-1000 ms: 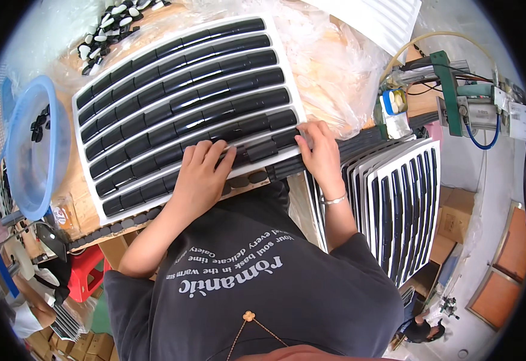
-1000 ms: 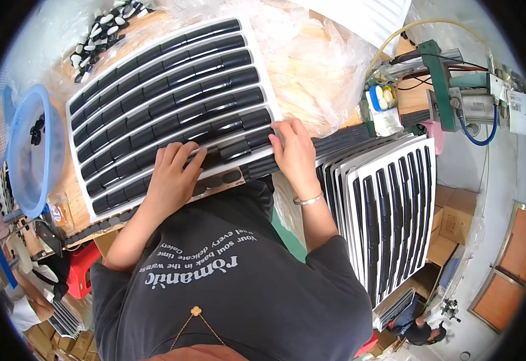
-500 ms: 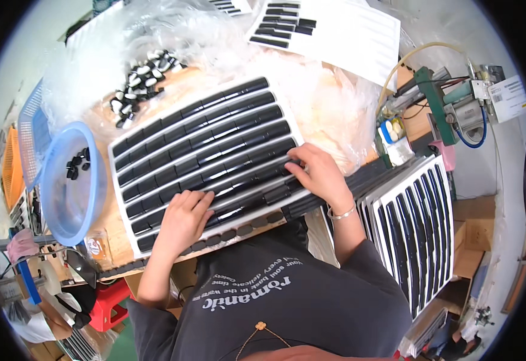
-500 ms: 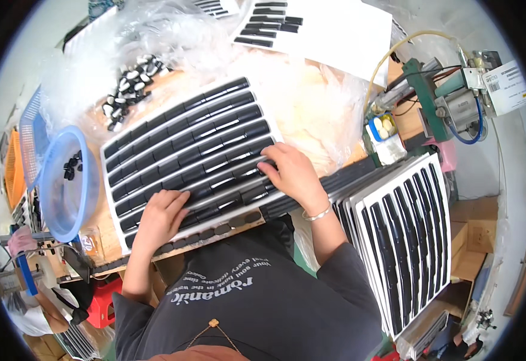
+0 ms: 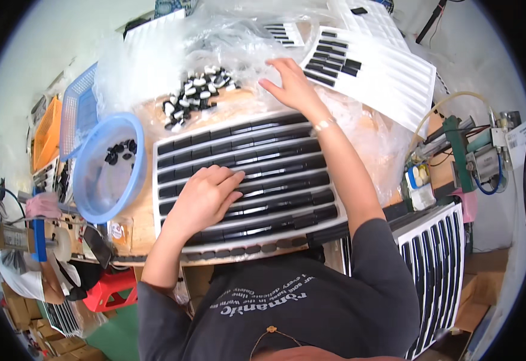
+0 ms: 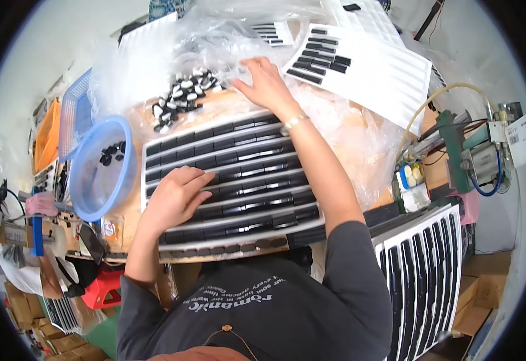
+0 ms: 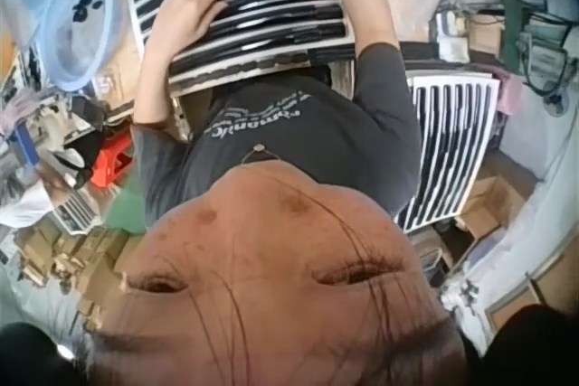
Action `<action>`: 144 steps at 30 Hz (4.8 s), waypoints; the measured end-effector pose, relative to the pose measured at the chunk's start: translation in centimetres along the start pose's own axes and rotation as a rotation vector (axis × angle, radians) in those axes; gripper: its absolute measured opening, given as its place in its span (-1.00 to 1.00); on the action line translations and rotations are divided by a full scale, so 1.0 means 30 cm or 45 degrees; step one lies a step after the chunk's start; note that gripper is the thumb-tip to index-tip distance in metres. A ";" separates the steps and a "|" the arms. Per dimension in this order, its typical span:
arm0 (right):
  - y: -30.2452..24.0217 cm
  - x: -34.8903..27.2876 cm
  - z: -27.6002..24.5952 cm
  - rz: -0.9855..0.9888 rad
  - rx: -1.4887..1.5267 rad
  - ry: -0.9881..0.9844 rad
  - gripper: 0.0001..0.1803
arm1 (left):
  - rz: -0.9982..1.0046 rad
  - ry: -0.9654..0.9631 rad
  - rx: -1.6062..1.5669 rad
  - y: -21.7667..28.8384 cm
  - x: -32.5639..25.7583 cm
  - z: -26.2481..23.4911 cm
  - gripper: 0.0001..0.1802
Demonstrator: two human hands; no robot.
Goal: Assembling small white components into black cylindrical housings and placing them into a tray.
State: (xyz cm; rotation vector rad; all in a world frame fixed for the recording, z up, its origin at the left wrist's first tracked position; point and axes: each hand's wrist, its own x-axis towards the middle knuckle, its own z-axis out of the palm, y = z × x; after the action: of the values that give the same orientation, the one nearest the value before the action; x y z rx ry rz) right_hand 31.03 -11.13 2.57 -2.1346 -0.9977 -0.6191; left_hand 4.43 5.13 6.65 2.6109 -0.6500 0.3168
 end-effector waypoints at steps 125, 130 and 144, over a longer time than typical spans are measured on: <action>0.570 0.322 0.438 1.783 2.104 0.264 -0.53 | -0.399 -0.331 0.451 -1.980 1.498 0.294 -0.44; 0.507 0.413 0.399 1.583 1.925 0.356 -0.64 | -0.349 -0.431 0.545 -1.917 1.505 0.218 -0.52; 0.228 0.587 -0.004 1.241 1.742 0.383 -0.69 | -0.034 0.103 0.670 -1.588 1.603 -0.302 -0.55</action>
State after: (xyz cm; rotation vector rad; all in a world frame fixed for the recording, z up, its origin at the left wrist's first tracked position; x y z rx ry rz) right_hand 46.87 -6.18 11.61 -0.9717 0.0064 0.2393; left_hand 68.30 28.45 13.14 3.0761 -0.5605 0.6587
